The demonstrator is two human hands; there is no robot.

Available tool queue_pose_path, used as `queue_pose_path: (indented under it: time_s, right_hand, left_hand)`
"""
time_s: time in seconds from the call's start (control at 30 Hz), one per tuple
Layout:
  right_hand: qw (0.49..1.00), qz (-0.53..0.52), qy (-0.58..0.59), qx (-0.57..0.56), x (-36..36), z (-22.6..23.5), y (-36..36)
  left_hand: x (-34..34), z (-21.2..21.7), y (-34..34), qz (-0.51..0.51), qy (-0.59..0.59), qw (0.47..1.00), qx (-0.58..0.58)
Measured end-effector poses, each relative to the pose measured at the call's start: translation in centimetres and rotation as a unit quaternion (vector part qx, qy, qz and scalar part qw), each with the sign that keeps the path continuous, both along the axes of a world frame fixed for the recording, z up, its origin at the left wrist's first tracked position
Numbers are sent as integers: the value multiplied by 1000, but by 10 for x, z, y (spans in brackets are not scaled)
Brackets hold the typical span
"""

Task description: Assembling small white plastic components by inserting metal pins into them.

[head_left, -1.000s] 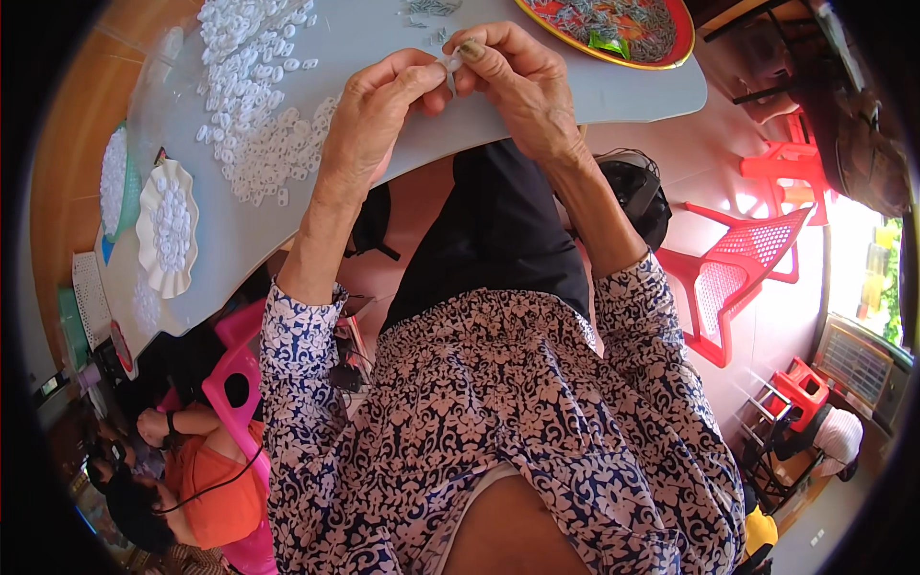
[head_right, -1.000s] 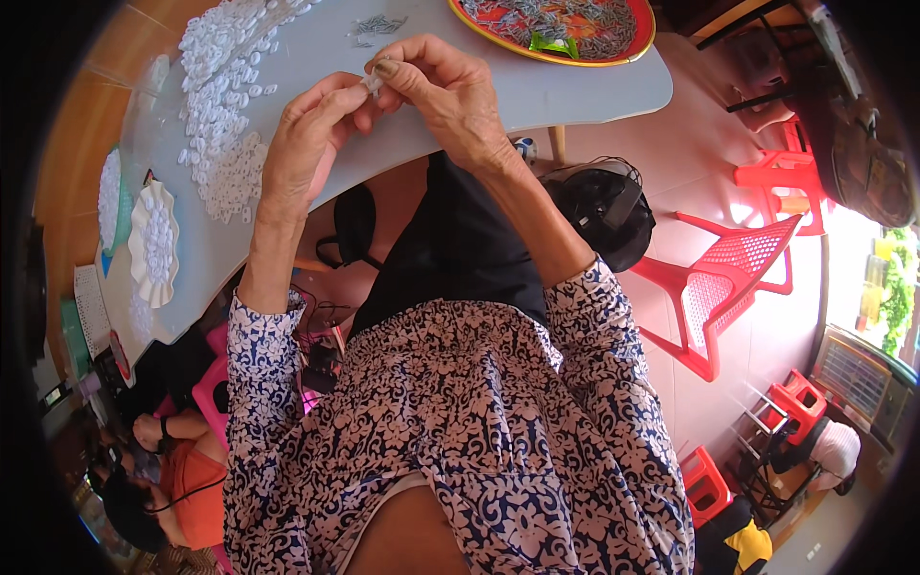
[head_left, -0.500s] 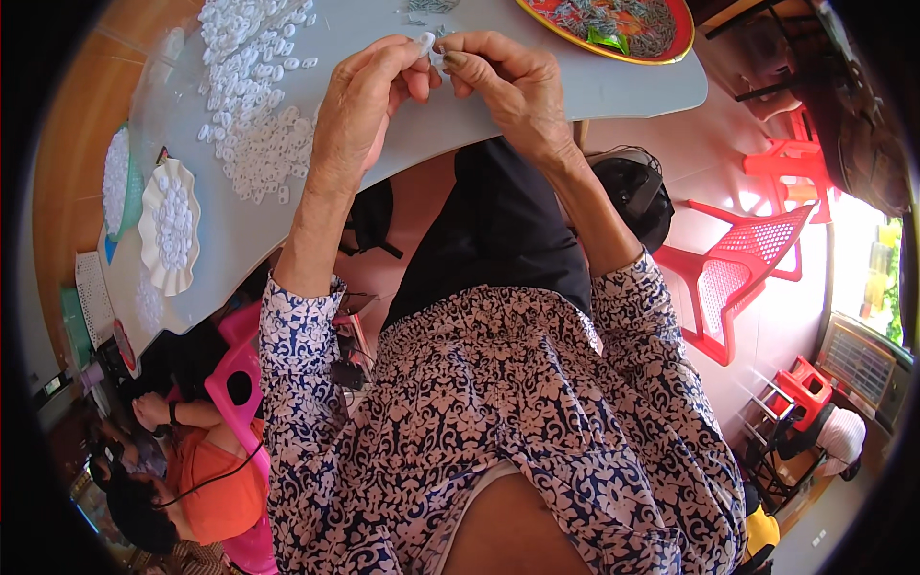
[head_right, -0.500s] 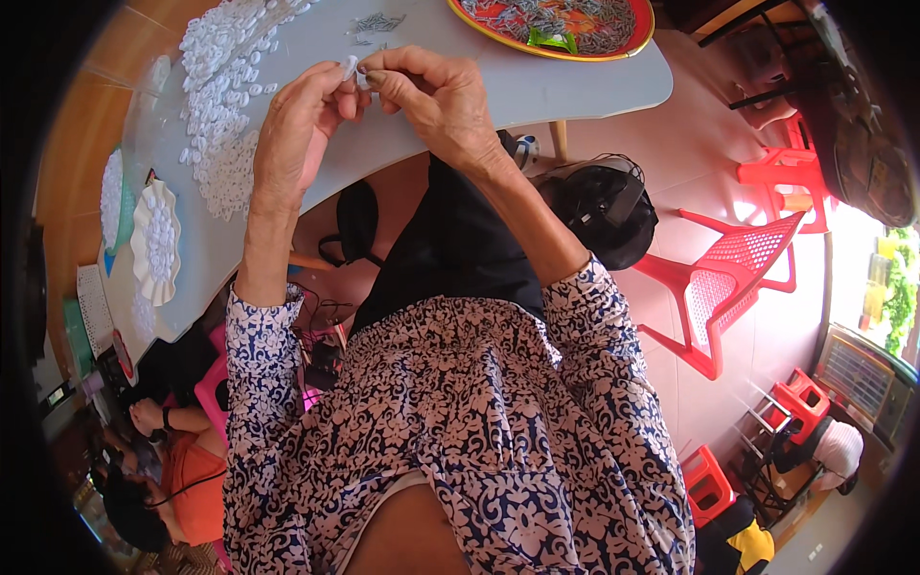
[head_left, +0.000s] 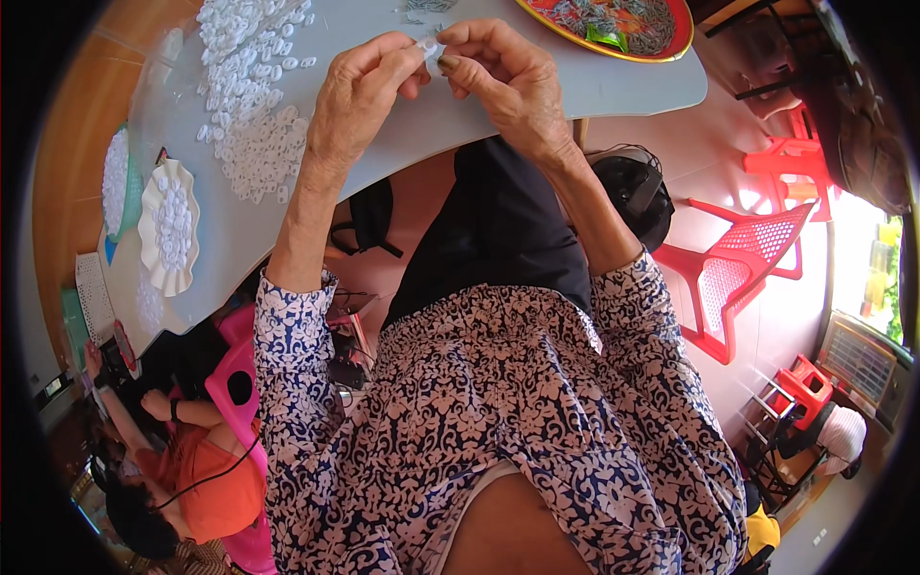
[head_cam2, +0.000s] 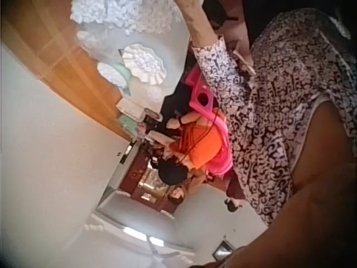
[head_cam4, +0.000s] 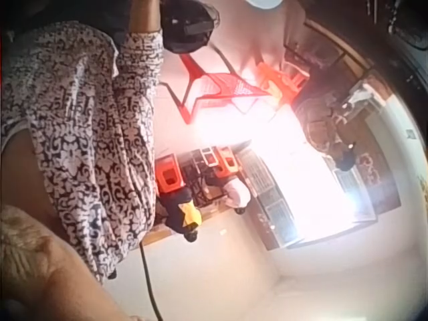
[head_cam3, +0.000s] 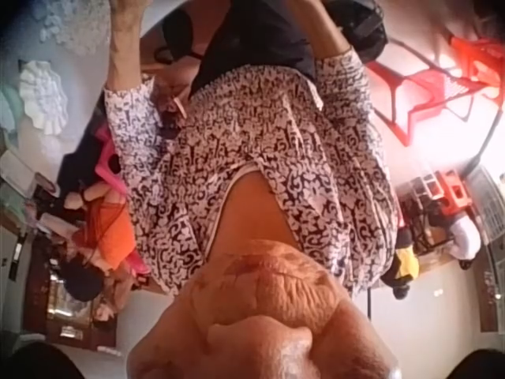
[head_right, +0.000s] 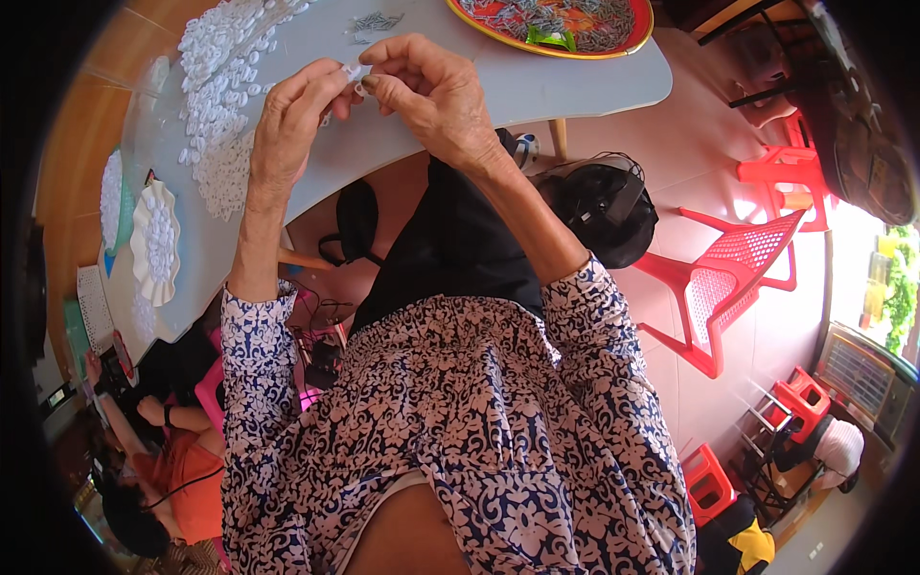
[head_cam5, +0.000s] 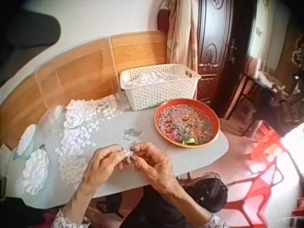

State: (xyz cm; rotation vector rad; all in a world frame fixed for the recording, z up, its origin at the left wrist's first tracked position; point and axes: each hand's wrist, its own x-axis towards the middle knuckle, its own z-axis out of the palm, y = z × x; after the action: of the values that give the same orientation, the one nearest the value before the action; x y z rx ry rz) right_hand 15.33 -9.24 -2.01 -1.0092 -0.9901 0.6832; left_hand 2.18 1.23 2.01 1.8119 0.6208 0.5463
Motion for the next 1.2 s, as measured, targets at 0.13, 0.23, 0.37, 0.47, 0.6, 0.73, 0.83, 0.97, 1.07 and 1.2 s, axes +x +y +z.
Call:
queue_pose_path:
  time_s: [0.13, 0.23, 0.37, 0.47, 0.6, 0.73, 0.83, 0.97, 1.07, 1.2]
  right_hand:
    - [1000, 5, -3, 3, 0, -1, 1]
    - [1000, 2, -2, 4, 0, -2, 0]
    - [1000, -20, -18, -10, 1, -3, 0]
    - [1000, -12, -15, -12, 0, -1, 1]
    - [1000, 18, -10, -2, -6, 1, 1]
    - [999, 27, -25, -5, -4, -7, 4]
    - [995, 1, -97, -28, -4, -9, 5]
    - [996, -7, -87, -9, -6, -10, 5]
    - [992, -27, -120, -16, -8, -3, 0]
    - [979, -65, -191, -15, -9, 1, -2]
  left_hand:
    - [-1, 0, 3, -43, 22, 995, 92]
    - [1, -6, 3, -45, 19, 992, 117]
    - [4, -1, -6, -25, 31, 995, 90]
    - [5, -9, -6, 12, 5, 997, 76]
    - [4, -11, -7, 21, 14, 998, 51]
    - [4, -16, -8, 8, -35, 997, 68]
    - [4, -16, -8, -3, -29, 998, 52]
    - [4, -20, -10, 4, -22, 999, 41]
    - [4, -23, -9, 3, -19, 999, 47]
    - [3, -24, -7, -14, -16, 998, 65]
